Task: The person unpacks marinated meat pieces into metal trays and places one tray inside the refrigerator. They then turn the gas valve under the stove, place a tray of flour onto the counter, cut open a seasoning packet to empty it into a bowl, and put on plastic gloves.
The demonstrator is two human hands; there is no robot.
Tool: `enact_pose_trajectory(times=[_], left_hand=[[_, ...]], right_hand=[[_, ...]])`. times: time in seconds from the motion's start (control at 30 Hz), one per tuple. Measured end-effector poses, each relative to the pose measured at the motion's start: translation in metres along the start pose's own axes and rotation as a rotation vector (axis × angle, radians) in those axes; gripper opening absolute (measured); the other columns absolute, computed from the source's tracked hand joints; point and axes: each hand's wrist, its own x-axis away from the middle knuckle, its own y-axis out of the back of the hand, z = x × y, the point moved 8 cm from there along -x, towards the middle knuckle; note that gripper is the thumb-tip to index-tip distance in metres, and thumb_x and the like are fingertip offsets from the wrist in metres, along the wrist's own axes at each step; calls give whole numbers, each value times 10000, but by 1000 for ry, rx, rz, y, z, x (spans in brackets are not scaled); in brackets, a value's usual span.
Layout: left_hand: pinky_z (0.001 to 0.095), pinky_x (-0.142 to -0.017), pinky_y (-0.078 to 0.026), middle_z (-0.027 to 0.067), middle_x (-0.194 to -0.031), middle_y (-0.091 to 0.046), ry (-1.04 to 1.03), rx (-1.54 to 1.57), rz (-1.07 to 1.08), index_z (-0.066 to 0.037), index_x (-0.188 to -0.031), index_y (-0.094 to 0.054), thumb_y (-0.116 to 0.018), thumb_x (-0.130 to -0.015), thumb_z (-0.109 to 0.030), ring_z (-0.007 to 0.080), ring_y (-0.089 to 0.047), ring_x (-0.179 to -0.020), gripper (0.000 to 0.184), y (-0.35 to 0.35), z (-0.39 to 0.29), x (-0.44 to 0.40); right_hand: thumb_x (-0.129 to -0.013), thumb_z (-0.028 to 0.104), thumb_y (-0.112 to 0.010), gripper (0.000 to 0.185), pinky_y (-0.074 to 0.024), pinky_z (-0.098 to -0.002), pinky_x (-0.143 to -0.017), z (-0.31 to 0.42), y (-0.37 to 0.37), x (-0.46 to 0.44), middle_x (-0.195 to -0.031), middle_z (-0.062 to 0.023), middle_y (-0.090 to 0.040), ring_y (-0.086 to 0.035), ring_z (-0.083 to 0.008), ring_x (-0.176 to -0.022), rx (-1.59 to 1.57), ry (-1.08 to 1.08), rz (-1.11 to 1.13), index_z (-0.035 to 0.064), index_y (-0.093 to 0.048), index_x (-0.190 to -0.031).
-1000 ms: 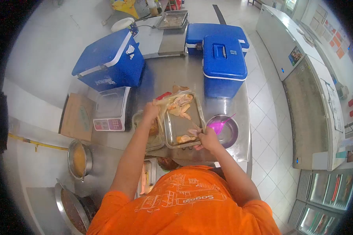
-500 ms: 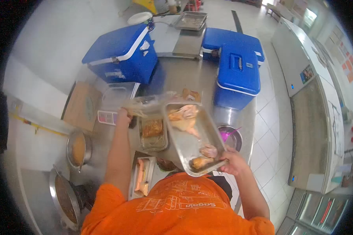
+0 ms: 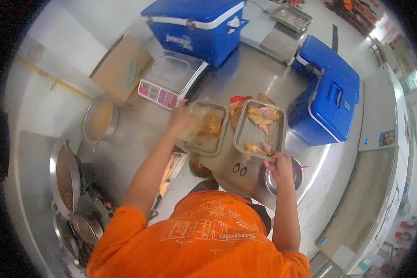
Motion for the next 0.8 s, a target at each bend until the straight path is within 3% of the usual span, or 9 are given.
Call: enact_pose_trajectory(times=[0.03,0.13,0.3,0.37,0.43,0.5,0.57,0.67,0.8], left_hand=[[500,-1104,-408,181,-1402,-551,57,-174,193,-229,-1490,-477,-734,-844,-212,359,-552,-1270,696,-3,-47,34],[473,-962,-506,169,-1152,-682,-74,-411,99,-177,-1348,-586,-703,-871,-222,353,-650,-1105,493,-48,-47,63],[438,-719,-536,97,-846,-728,-79,114,-3,-72,-984,-702,-765,-826,-228,283,-707,-799,230,-16,11,56],[415,-715,-514,80,-830,-716,168,513,170,-51,-884,-708,-816,-776,-239,205,-669,-773,242,34,37,105],[388,-734,-516,78,-825,-708,218,319,465,-46,-890,-710,-837,-745,-241,173,-635,-760,274,56,63,158],[385,-755,-526,79,-831,-717,212,461,604,-45,-897,-724,-857,-722,-217,192,-653,-779,278,-18,148,216],[377,-801,-541,77,-881,-721,355,284,665,-75,-974,-731,-849,-705,-153,226,-687,-874,304,-52,150,244],[381,-949,-524,152,-1185,-707,241,-150,601,-95,-1170,-705,-818,-757,-271,309,-667,-1109,463,-159,192,243],[398,-984,-513,175,-1375,-609,284,108,470,-98,-1384,-561,-748,-833,-353,339,-602,-1232,635,-246,227,235]], right_hand=[[-853,-14,-505,311,-597,-307,-472,-1,-4,-10,-1003,-199,-639,-652,-249,-618,16,-8,-5,-50,-537,-1161],[-856,-3,-524,292,-594,-311,-468,6,-15,-22,-996,-196,-642,-647,-256,-594,29,-30,14,-62,-530,-1143],[-845,23,-570,296,-533,-255,-485,23,0,-6,-925,-137,-647,-636,-218,-606,49,42,-10,-51,-560,-1131],[-840,33,-569,308,-508,-252,-496,38,-10,19,-908,-122,-645,-630,-192,-623,23,94,-52,-36,-571,-1140],[-833,39,-564,331,-494,-262,-503,44,2,31,-910,-114,-649,-619,-179,-628,139,72,-98,-26,-574,-1158],[-838,34,-552,328,-502,-250,-511,45,21,31,-919,-102,-657,-619,-160,-650,214,46,-101,-12,-582,-1161],[-853,18,-534,302,-531,-217,-518,40,36,26,-933,-85,-669,-631,-136,-689,265,3,-48,5,-595,-1148],[-839,38,-539,354,-483,-237,-491,43,29,33,-901,-103,-648,-597,-158,-601,267,26,-139,-9,-576,-1189],[-839,21,-524,347,-481,-235,-448,49,41,44,-866,-99,-635,-589,-154,-566,202,25,-213,1,-573,-1183]])
